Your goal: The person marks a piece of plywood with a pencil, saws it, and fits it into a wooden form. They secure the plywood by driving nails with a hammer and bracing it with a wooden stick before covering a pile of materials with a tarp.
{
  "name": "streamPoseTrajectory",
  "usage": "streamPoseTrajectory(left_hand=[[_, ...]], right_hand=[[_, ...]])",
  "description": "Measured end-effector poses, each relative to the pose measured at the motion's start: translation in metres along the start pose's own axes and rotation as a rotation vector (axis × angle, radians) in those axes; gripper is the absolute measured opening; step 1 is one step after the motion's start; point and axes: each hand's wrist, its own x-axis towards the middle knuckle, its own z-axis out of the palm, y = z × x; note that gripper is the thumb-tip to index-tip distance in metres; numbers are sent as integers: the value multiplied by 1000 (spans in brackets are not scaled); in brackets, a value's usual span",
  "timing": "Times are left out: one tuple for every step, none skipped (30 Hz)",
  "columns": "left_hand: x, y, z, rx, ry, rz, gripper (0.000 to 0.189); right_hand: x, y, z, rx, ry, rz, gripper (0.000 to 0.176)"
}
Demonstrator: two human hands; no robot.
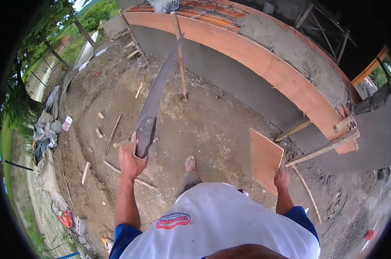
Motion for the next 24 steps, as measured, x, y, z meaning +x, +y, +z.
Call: streamPoseTrajectory(left_hand=[[49, -10, -1, -27, 10, 18, 79], [88, -14, 0, 0, 20, 35, 78], [127, -18, 2, -46, 17, 30, 78], [167, -21, 3, -93, 18, 30, 77], [211, -20, 4, -142, 26, 31, 77], [252, -14, 0, -139, 19, 38, 75], [292, -6, -4, -134, 8, 45, 72], [330, 3, -8, -96, -8, 37, 72], [369, 10, -8, -57, -18, 25, 72], [409, 13, -3, -92, 17, 63, 75], [443, 16, 3, -124, 50, 99, 79], [476, 25, 3, -92, 36, 126, 77], [508, 36, 4, -59, 21, 155, 79], [543, 43, 13, -50, 20, 161, 78], [576, 50, 23, -42, 20, 166, 78], [613, 58, 34, -32, 24, 172, 79], [649, 66, 47, 2, 40, 194, 77], [685, 76, 63, 35, 54, 215, 76], [724, 87, 81, 66, 69, 236, 75], [764, 96, 101, 67, 50, 248, 74], [801, 103, 122, 71, 22, 255, 73], [830, 105, 142, 80, -3, 258, 72], [860, 107, 160, 93, -14, 274, 71], [886, 107, 179, 110, -22, 280, 71]], right_hand=[[20, -26, 15, -12, 4, 19, 25], [29, -42, 23, -44, -23, 41, 24], [37, -59, 31, -39, -19, 34, 24], [48, -79, 39, -32, -8, 28, 24], [65, -99, 44, -23, 10, 20, 23], [76, -116, 46, -11, 40, -25, 21], [85, -135, 46, -20, 49, -22, 21], [92, -153, 45, -31, 57, -21, 20], [106, -171, 45, -44, 67, -27, 19], [123, -187, 48, -20, 42, -3, 20], [135, -199, 54, 3, 13, 19, 20], [147, -209, 60, 27, -18, 43, 20], [160, -216, 70, 72, -21, 30, 20], [177, -224, 81, 117, -22, 18, 21], [192, -228, 94, 162, -24, 4, 21], [211, -235, 108, 206, 7, -16, 21], [230, -245, 118, 200, -30, 2, 21], [249, -254, 128, 193, -67, 20, 20], [272, -261, 135, 184, -103, 40, 19], [293, -268, 140, 202, -98, 34, 19], [308, -274, 146, 218, -104, 30, 19], [319, -281, 150, 237, -111, 21, 19], [336, -291, 148, 263, -119, 33, 19], [349, -297, 145, 289, -131, 36, 20]])
